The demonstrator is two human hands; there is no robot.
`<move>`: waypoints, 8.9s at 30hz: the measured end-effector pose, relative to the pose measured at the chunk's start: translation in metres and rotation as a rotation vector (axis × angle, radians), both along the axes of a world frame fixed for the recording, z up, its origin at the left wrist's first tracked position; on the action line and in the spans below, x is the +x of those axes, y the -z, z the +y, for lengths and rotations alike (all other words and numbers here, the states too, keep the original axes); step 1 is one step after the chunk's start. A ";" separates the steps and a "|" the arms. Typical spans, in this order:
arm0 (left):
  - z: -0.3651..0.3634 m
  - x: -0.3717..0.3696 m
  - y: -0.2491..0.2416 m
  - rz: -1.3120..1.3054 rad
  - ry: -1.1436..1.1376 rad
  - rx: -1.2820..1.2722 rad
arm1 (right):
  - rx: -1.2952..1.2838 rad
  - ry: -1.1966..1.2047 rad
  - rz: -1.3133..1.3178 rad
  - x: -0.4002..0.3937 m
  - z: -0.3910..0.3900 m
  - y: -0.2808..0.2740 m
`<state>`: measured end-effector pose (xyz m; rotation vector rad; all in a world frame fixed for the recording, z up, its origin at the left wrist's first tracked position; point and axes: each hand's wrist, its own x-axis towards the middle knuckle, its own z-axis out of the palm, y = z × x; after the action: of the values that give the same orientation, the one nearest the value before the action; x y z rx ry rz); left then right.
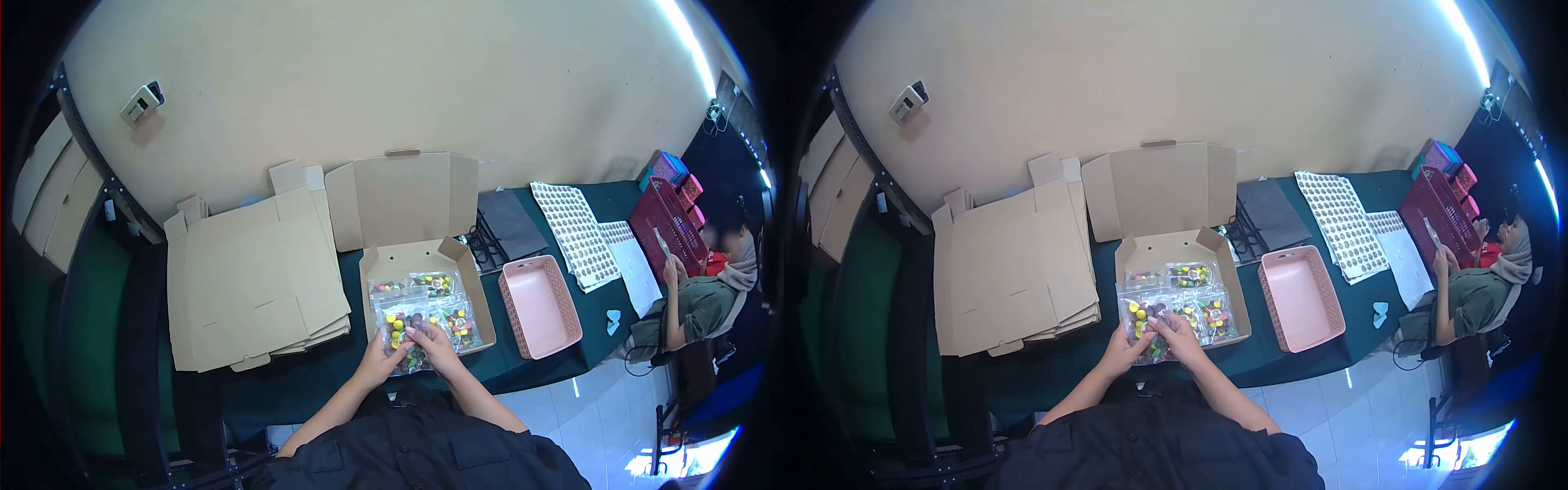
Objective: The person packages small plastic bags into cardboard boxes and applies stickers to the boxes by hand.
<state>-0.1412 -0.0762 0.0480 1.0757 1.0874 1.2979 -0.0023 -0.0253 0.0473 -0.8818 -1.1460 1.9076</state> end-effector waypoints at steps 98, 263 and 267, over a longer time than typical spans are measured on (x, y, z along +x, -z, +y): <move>0.002 0.008 -0.036 0.186 -0.084 0.314 | 0.790 0.150 -0.301 -0.009 -0.016 -0.049; 0.013 -0.013 -0.007 -0.374 -0.304 0.020 | -0.385 -0.113 0.194 -0.005 -0.024 0.044; 0.011 -0.011 -0.008 -0.262 -0.310 0.044 | -0.374 -0.056 0.252 -0.010 -0.027 0.029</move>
<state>-0.1520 -0.0652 0.0563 0.7599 1.0564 1.6644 -0.0120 -0.0525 0.0187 -0.7781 -0.6820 2.2480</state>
